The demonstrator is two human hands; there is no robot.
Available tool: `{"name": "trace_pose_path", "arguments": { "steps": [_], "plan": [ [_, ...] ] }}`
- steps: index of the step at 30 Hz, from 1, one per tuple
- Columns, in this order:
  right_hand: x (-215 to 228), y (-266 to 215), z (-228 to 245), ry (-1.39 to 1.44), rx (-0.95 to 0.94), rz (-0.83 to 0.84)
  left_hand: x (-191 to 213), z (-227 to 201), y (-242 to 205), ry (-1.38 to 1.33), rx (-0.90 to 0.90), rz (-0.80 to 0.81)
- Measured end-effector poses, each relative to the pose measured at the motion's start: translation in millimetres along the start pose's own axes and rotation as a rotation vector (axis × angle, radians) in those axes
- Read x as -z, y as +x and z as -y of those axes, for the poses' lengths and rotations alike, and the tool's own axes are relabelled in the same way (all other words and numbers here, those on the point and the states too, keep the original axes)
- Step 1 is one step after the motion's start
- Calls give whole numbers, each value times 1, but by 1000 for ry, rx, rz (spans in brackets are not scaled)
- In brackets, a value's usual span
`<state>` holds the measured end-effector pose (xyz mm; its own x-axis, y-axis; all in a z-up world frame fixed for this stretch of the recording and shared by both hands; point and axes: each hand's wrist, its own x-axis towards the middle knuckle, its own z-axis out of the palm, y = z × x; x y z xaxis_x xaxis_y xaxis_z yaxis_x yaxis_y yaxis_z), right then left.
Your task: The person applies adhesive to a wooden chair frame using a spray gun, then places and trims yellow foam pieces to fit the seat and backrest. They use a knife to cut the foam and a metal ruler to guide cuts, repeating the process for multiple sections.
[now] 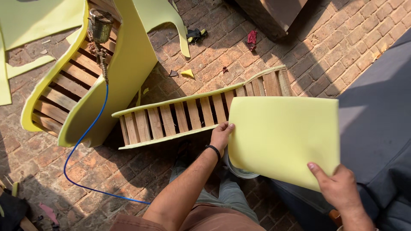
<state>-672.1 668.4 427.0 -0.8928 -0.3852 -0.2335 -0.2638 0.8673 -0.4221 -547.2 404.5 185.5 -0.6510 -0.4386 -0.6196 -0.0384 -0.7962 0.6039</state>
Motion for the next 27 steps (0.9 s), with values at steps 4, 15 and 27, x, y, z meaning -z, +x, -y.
{"name": "trace_pose_path", "arguments": {
  "steps": [4, 15, 27],
  "plan": [
    [-2, 39, 15, 63, 260, 74, -21, 10, 39, -84, -31, -96],
    [-14, 126, 37, -4, 276, 138, -79, 74, 179, -345, -61, -409],
    [-24, 171, 25, -40, 365, 246, -93, 79, 203, -109, -80, -435]
  ]
}}
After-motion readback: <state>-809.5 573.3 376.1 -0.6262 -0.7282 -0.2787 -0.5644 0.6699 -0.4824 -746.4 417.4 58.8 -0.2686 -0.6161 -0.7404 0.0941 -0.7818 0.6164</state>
